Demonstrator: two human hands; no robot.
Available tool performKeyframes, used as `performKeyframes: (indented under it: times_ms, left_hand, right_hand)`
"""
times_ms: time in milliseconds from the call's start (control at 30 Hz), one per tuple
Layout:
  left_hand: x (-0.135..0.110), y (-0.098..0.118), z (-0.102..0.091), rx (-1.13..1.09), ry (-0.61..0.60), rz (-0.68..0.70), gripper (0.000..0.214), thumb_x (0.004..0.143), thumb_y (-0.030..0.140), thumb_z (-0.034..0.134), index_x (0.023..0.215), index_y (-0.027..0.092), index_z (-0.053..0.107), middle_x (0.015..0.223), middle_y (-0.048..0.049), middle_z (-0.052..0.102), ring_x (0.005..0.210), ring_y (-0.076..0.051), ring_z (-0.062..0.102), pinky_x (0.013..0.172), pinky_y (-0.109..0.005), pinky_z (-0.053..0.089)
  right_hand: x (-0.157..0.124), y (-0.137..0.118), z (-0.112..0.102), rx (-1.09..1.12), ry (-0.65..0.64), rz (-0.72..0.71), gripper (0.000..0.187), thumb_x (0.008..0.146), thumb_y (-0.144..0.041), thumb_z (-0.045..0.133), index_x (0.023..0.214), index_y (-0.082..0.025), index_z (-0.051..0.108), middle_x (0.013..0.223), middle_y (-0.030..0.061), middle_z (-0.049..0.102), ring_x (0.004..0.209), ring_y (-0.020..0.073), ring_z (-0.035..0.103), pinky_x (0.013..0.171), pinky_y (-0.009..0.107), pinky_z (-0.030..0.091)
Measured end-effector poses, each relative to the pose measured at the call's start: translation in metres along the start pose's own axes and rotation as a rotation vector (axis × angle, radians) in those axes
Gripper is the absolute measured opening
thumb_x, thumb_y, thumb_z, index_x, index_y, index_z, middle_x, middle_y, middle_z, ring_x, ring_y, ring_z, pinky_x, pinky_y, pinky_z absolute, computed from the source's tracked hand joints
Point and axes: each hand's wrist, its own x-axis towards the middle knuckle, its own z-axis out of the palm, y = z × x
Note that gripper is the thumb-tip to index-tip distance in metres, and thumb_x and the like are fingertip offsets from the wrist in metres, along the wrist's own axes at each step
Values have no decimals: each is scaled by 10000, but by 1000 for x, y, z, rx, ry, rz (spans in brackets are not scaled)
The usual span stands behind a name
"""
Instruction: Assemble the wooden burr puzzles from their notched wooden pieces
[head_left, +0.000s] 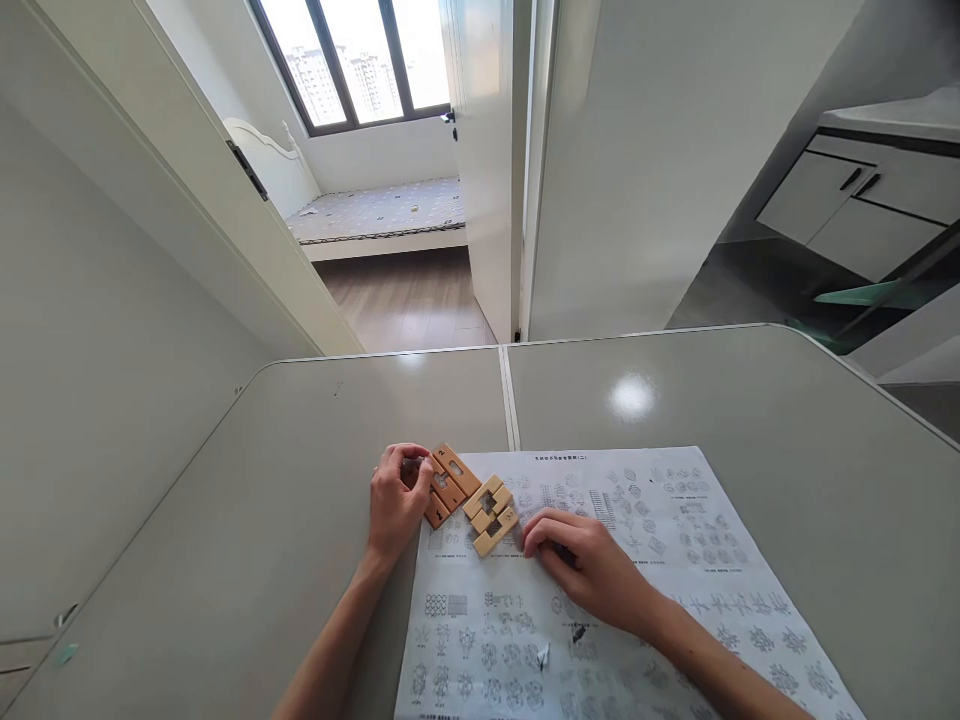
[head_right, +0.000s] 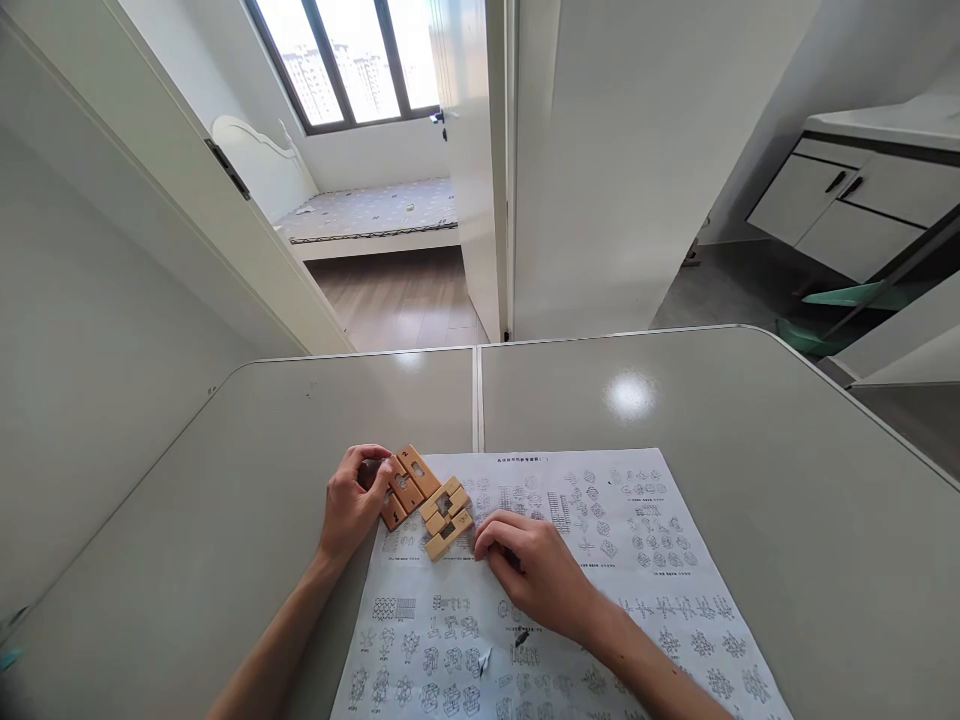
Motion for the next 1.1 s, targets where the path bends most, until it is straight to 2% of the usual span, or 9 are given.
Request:
performKeyframes:
  times_ms: [667, 833, 1100]
  left_hand:
    - [0, -1, 0, 14, -7, 0, 202, 943, 412, 572, 953, 233, 667, 992, -58, 708, 855, -219, 681, 733, -327, 536]
    - [-1, -1, 0, -3, -1, 1, 200, 936, 414, 579, 941, 234, 667, 985, -57, 710, 838, -215, 684, 741, -327, 538]
    - [0, 0, 0, 4, -5, 5, 197, 937, 410, 577, 945, 235, 667, 996, -57, 710, 853, -219, 683, 745, -334, 536]
  right_hand:
    - [0, 0, 0, 2, 4, -10, 235, 992, -94, 510, 889, -238, 664, 1005, 47, 750, 864, 188, 718, 788, 307, 574]
    - [0, 1, 0, -2, 2, -8, 234, 990, -97, 511, 883, -237, 666, 998, 46, 750, 845, 184, 710, 722, 288, 556]
    - [-1, 0, 0, 4, 0, 10, 229, 985, -93, 517, 886, -239, 664, 1008, 40, 750, 855, 185, 710, 753, 299, 559]
